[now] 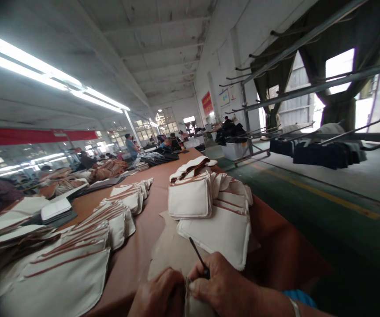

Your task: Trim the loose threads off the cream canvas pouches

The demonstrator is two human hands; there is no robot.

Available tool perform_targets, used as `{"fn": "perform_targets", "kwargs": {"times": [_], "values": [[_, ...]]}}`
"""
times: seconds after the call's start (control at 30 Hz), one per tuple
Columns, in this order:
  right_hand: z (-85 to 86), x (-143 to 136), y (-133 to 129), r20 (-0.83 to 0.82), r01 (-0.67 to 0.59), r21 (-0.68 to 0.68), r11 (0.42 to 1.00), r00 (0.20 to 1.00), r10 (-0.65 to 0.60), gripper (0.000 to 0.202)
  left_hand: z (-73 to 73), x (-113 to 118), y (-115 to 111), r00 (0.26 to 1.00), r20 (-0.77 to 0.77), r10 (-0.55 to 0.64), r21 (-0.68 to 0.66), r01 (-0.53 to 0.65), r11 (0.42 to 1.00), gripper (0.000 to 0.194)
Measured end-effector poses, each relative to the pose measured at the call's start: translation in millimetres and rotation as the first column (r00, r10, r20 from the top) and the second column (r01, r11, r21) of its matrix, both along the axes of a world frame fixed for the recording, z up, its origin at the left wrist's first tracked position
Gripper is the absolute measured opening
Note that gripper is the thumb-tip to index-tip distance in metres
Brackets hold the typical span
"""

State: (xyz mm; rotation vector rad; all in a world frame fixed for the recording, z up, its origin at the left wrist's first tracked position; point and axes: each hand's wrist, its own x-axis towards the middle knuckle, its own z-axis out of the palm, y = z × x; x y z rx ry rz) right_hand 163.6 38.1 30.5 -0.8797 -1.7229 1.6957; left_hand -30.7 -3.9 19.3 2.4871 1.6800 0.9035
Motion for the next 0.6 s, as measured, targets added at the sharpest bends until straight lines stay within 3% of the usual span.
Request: {"fn": "perform_targets", "kwargs": {"times": [0.07, 0.13, 0.2, 0.23, 0.3, 0.37, 0.43, 0.6], "values": [[2.8, 3.9, 0.2, 0.044, -0.043, 0.184, 0.982, 0.998, 0.036, 0.011, 17.6, 6.0, -0.2, 0.983, 0.180, 0.034, -0.141, -0.008, 0.990, 0.019], [3.8, 7.3, 3.0, 0.087, -0.087, 0.420, 0.904, 0.995, 0.056, 0.006, 31.1, 8.7, 2.2, 0.916, 0.381, 0.124, -0.357, 0.022, 0.934, 0.017], [4.0, 10.2, 7.1, 0.106, -0.117, 0.541, 0.833, 0.992, 0.071, 0.006, 34.8, 9.1, 5.6, 0.734, 0.634, 0.242, -0.546, 0.204, 0.813, 0.011], [4.1, 11.3, 9.2, 0.103, -0.122, 0.531, 0.839, 0.992, 0.078, 0.005, 32.9, 9.0, 7.3, 0.603, 0.735, 0.311, -0.583, 0.328, 0.743, 0.010], [4.2, 13.2, 12.8, 0.079, -0.103, 0.396, 0.913, 0.994, 0.078, 0.009, 24.9, 9.1, 10.6, 0.358, 0.830, 0.427, -0.557, 0.527, 0.642, 0.007], [3.3, 14.3, 15.7, 0.044, -0.079, 0.242, 0.967, 0.997, 0.070, 0.014, 16.6, 9.8, 13.8, 0.253, 0.846, 0.470, -0.518, 0.600, 0.609, 0.005], [1.0, 14.8, 18.3, 0.002, -0.081, 0.159, 0.984, 0.997, 0.082, 0.018, 12.6, 10.8, 16.2, 0.258, 0.851, 0.456, -0.511, 0.604, 0.612, 0.009], [-5.3, 13.3, 23.2, -0.037, -0.102, 0.082, 0.991, 0.994, 0.105, 0.026, 15.2, 11.4, 17.6, 0.411, 0.811, 0.417, -0.586, 0.564, 0.582, 0.022]]}}
